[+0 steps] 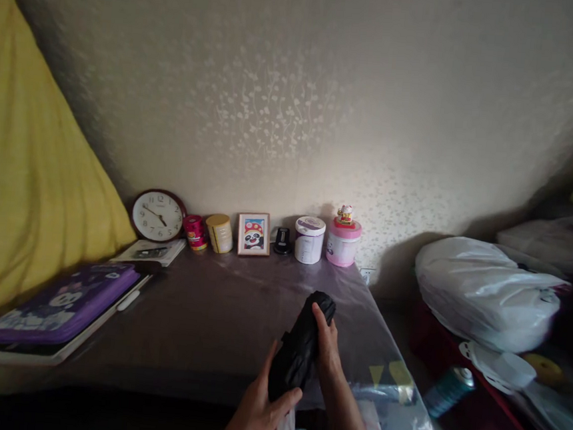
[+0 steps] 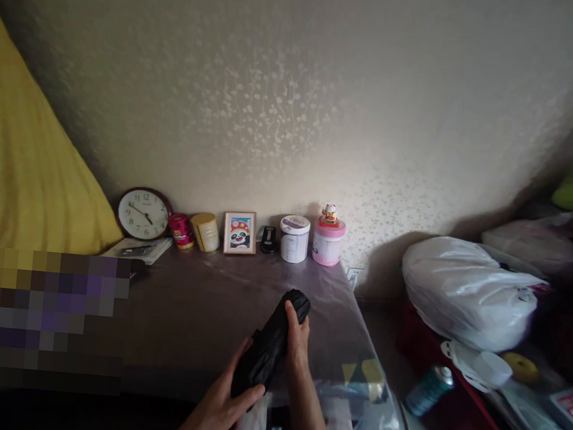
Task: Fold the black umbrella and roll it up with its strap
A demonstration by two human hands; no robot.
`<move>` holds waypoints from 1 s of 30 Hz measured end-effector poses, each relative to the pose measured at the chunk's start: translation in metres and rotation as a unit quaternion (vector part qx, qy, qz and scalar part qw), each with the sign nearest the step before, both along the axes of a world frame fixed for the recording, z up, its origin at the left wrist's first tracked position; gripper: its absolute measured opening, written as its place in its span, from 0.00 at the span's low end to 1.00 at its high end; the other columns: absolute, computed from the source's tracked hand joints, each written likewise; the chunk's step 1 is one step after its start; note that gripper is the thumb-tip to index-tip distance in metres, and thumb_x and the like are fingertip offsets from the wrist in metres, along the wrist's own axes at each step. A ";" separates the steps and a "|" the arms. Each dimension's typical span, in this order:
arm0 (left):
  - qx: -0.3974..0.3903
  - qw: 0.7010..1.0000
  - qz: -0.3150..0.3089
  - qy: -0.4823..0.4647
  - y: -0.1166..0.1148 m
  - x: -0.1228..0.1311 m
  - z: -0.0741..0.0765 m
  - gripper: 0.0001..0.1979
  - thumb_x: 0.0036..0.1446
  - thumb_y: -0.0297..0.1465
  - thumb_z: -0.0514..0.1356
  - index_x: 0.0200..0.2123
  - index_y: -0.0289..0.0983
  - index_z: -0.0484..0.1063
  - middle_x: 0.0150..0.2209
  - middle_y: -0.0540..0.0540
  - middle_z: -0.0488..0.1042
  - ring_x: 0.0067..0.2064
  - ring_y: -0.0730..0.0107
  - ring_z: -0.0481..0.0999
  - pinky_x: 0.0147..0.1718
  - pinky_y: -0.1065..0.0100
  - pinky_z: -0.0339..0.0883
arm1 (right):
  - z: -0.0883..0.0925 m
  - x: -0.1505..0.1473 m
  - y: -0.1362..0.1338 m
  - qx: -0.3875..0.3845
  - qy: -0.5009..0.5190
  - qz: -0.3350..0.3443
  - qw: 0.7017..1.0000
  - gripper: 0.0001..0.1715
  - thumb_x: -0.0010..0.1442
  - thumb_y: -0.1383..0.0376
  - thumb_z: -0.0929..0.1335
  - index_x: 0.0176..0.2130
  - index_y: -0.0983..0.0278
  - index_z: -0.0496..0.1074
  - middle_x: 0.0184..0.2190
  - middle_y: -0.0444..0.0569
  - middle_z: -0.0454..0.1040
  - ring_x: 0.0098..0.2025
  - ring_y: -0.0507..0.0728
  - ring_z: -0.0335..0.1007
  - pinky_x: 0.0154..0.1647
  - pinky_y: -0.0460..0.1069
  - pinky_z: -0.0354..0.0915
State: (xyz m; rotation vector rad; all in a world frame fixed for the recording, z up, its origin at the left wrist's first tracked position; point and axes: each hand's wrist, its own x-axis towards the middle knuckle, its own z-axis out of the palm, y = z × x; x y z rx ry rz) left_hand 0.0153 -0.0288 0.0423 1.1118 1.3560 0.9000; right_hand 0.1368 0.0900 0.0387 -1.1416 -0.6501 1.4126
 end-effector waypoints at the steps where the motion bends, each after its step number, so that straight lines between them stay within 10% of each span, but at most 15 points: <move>1: 0.008 1.000 0.003 0.015 0.001 0.000 -0.002 0.46 0.49 0.47 0.60 0.64 0.45 0.36 0.32 0.48 0.75 0.12 0.81 0.62 0.10 0.77 0.56 | -0.002 0.001 0.002 0.006 -0.024 0.007 1.000 0.35 0.46 0.49 0.70 0.48 0.68 0.68 0.31 0.50 0.77 0.32 0.60 0.75 0.31 0.51 0.71; 12: 0.027 0.994 0.020 0.108 0.025 -0.011 -0.022 0.36 0.55 0.46 0.52 0.62 0.39 0.45 0.31 0.45 0.76 0.17 0.70 0.70 0.15 0.69 0.63 | -0.026 0.030 0.025 0.214 -0.293 -0.027 0.931 0.26 0.48 0.52 0.68 0.42 0.67 0.72 0.40 0.55 0.75 0.42 0.60 0.70 0.45 0.54 0.65; 14: 0.100 0.984 0.036 0.141 0.030 -0.012 -0.033 0.32 0.54 0.41 0.54 0.60 0.37 0.51 0.44 0.39 0.75 0.37 0.61 0.78 0.36 0.61 0.71 | -0.020 0.026 0.020 0.260 -0.325 0.028 0.909 0.21 0.52 0.53 0.66 0.40 0.65 0.73 0.37 0.53 0.76 0.38 0.58 0.71 0.41 0.52 0.66; 16: 0.154 0.975 0.042 0.157 0.035 -0.013 -0.043 0.31 0.53 0.38 0.56 0.59 0.36 0.55 0.54 0.39 0.68 0.55 0.59 0.67 0.55 0.59 0.59 | -0.012 0.017 0.015 0.293 -0.355 0.116 0.880 0.18 0.55 0.57 0.64 0.40 0.63 0.74 0.35 0.50 0.77 0.33 0.55 0.71 0.36 0.50 0.66; 22: 0.149 0.975 0.038 0.158 0.032 -0.014 -0.046 0.32 0.53 0.37 0.57 0.60 0.35 0.53 0.56 0.37 0.66 0.57 0.58 0.65 0.56 0.58 0.56 | 0.000 -0.004 0.008 0.341 -0.471 0.243 0.777 0.18 0.53 0.65 0.63 0.44 0.60 0.74 0.37 0.48 0.77 0.38 0.57 0.72 0.42 0.51 0.65; 30: 0.129 0.971 0.030 0.201 0.018 -0.015 -0.042 0.32 0.56 0.39 0.53 0.62 0.37 0.50 0.59 0.38 0.61 0.61 0.58 0.59 0.58 0.59 0.52 | -0.016 -0.010 0.012 0.307 -0.387 0.230 0.838 0.17 0.49 0.67 0.65 0.39 0.59 0.76 0.34 0.45 0.77 0.35 0.55 0.72 0.39 0.51 0.67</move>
